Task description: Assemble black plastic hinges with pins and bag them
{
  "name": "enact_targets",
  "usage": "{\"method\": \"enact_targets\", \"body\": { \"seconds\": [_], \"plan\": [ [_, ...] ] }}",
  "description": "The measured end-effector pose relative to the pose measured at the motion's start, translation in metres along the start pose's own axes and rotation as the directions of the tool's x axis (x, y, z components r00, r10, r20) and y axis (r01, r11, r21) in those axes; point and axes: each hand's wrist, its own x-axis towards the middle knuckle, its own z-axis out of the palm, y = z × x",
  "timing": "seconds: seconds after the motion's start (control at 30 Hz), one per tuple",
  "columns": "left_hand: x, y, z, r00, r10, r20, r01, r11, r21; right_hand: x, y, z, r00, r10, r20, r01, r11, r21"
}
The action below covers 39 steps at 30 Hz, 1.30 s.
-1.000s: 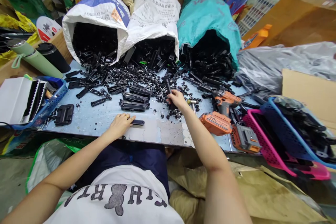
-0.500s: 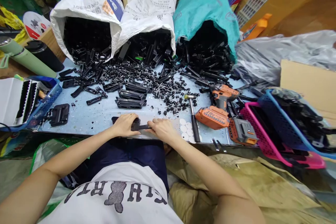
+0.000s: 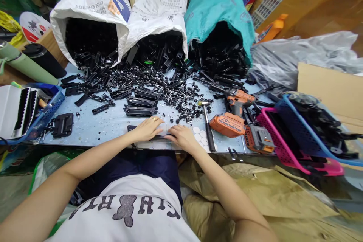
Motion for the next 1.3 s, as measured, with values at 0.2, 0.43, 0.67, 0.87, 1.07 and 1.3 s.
{"method": "enact_targets", "body": {
  "seconds": [0.2,0.43,0.67,0.87,1.07,1.3],
  "plan": [
    [0.089,0.023,0.019,0.989,-0.116,0.093,0.117,0.993,-0.012,0.009,0.034,0.001,0.978,0.182,-0.102,-0.191,0.978,-0.087],
    [-0.007,-0.024,-0.032,0.815,-0.509,-0.277,0.274,0.76,-0.589,0.037,0.052,0.007,0.996,0.057,0.065,-0.047,0.989,-0.141],
    [-0.096,-0.041,-0.035,0.54,-0.841,0.033,0.138,0.05,-0.989,0.045,0.015,-0.003,0.961,0.199,-0.193,-0.071,0.851,0.52],
    [-0.096,-0.041,-0.025,0.6,-0.8,0.001,0.208,0.154,-0.966,0.041,-0.024,-0.001,0.962,0.263,-0.071,-0.103,0.594,0.798],
    [-0.094,-0.045,-0.024,0.665,-0.736,-0.127,0.291,0.412,-0.863,0.039,-0.03,0.0,0.966,0.248,-0.068,-0.115,0.653,0.749],
    [-0.097,-0.049,-0.027,0.712,-0.7,-0.056,0.381,0.451,-0.807,0.038,-0.036,-0.009,0.968,0.249,-0.006,-0.179,0.712,0.679]
  ]
}}
